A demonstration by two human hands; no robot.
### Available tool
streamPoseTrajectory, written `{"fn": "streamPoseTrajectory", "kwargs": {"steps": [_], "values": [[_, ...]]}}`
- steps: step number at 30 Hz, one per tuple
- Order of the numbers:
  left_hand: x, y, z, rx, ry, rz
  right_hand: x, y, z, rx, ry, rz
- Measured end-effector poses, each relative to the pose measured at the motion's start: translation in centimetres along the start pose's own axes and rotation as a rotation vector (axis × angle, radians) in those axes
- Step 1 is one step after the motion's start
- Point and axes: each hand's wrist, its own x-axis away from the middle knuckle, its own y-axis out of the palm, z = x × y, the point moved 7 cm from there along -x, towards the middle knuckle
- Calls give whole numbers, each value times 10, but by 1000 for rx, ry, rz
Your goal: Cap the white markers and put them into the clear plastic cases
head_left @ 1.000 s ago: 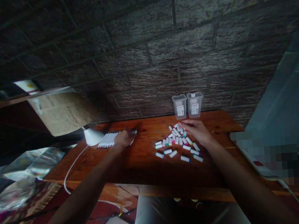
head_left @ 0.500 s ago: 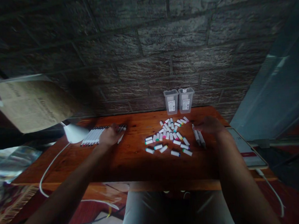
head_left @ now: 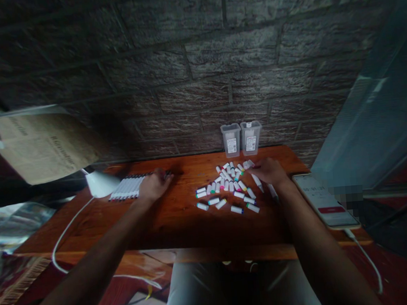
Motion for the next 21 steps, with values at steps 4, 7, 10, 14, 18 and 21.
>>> {"fn": "streamPoseTrajectory", "kwargs": {"steps": [4, 7, 10, 14, 18, 21], "values": [[11, -28, 42, 237, 168, 137, 5, -4, -28, -640, -270, -59], [24, -46, 82, 418, 301, 144, 12, -3, -43, -953, -307, -94], [40, -63, 119, 575, 419, 127, 21, 0, -59, -1050, -382, -150], [58, -80, 158, 687, 551, 92, 29, 5, -73, -1054, -497, -235], [70, -88, 176, 708, 631, 105, 30, 8, -75, -1082, -504, -248], [71, -90, 172, 729, 545, 207, 30, 6, -75, -1085, -500, -186]]}}
